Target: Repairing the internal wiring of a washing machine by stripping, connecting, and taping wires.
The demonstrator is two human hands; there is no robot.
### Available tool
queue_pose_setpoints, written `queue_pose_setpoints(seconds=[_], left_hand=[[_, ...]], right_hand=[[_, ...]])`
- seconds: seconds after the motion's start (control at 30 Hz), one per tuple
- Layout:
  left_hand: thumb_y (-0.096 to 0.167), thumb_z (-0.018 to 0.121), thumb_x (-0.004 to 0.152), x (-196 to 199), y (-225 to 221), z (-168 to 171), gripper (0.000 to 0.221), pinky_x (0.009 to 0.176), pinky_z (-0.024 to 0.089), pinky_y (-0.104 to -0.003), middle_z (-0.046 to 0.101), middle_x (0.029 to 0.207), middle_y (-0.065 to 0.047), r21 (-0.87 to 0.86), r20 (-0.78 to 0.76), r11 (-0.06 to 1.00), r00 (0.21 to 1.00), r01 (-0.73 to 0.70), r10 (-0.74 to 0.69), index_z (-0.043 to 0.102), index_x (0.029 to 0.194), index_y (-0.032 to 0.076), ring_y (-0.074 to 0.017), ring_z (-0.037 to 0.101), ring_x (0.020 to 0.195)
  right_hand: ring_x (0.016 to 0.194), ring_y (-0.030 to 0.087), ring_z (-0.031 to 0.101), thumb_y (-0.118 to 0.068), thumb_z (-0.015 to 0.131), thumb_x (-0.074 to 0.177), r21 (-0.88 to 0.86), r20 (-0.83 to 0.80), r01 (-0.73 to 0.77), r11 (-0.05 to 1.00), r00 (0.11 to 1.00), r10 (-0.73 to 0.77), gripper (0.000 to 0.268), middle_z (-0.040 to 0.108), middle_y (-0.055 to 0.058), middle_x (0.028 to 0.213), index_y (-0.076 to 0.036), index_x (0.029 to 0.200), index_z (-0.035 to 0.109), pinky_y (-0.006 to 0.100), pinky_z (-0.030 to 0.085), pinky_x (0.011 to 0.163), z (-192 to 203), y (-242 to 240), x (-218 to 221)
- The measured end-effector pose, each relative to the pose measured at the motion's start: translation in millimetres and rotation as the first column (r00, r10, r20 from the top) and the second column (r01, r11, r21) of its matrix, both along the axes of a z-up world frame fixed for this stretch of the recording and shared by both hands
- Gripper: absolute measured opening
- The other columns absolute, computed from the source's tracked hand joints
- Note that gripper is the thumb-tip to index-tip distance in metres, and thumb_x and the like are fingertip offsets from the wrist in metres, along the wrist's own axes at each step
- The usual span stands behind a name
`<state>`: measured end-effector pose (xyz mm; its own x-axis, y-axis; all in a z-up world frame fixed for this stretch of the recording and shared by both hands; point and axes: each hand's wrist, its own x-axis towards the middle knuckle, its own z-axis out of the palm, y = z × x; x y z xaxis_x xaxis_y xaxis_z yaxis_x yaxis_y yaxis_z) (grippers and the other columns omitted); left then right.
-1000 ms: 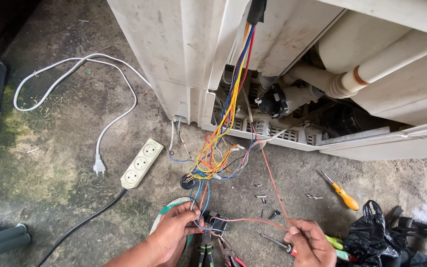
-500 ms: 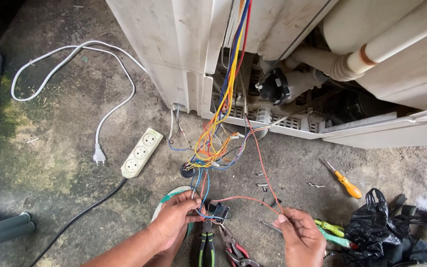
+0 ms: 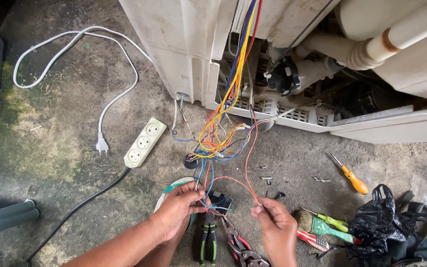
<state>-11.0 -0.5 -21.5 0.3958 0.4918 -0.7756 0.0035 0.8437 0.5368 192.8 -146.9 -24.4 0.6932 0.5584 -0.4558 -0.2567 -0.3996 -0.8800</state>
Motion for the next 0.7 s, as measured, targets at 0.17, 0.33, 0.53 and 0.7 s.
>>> queue_pose_setpoints(seconds=[0.17,0.33,0.53,0.7], left_hand=[[0.009,0.064,0.091,-1.3,1.1,0.7,0.009,0.077,0.064,-0.042,0.074,0.078,-0.019,0.006,0.025,1.000,1.000,-0.003,0.003,0.068,0.086,0.004,-0.0253,0.072,0.080],[0.006,0.063,0.091,-2.5,1.1,0.2,0.007,0.079,0.065,-0.043,0.072,0.080,-0.014,0.012,0.049,1.000,0.999,-0.012,0.011,0.067,0.086,0.004,-0.0252,0.075,0.082],[0.007,0.061,0.091,-7.5,0.1,-7.1,0.008,0.083,0.062,-0.044,0.071,0.088,-0.011,0.000,0.168,1.000,0.985,-0.030,0.029,0.067,0.095,0.003,-0.0283,0.075,0.086],[0.017,0.061,0.087,-7.0,4.5,3.8,0.020,0.086,0.060,-0.040,0.076,0.098,-0.015,0.085,0.229,0.996,0.972,0.035,-0.054,0.071,0.096,0.002,-0.0232,0.072,0.094]], right_hand=[[0.077,0.029,0.078,0.009,0.065,0.089,-0.110,-0.033,-0.091,0.990,0.996,0.087,0.022,0.082,0.025,0.105,0.006,0.110,0.072,0.037,0.067,0.072,7.6,11.2,-3.9],[0.080,0.028,0.077,0.001,0.060,0.096,-0.288,-0.059,-0.199,0.937,0.980,0.190,0.021,0.081,0.020,0.097,0.003,0.113,0.072,0.035,0.067,0.071,33.4,26.8,-7.2],[0.084,0.028,0.077,0.003,0.059,0.096,-0.256,-0.040,-0.108,0.961,0.994,0.102,0.016,0.081,0.020,0.098,0.003,0.109,0.070,0.035,0.064,0.075,22.8,26.3,-7.3],[0.082,0.027,0.076,0.008,0.063,0.093,-0.196,-0.086,-0.043,0.980,0.996,0.027,0.017,0.081,0.022,0.099,0.003,0.107,0.070,0.034,0.062,0.074,-2.6,18.2,-3.4]])
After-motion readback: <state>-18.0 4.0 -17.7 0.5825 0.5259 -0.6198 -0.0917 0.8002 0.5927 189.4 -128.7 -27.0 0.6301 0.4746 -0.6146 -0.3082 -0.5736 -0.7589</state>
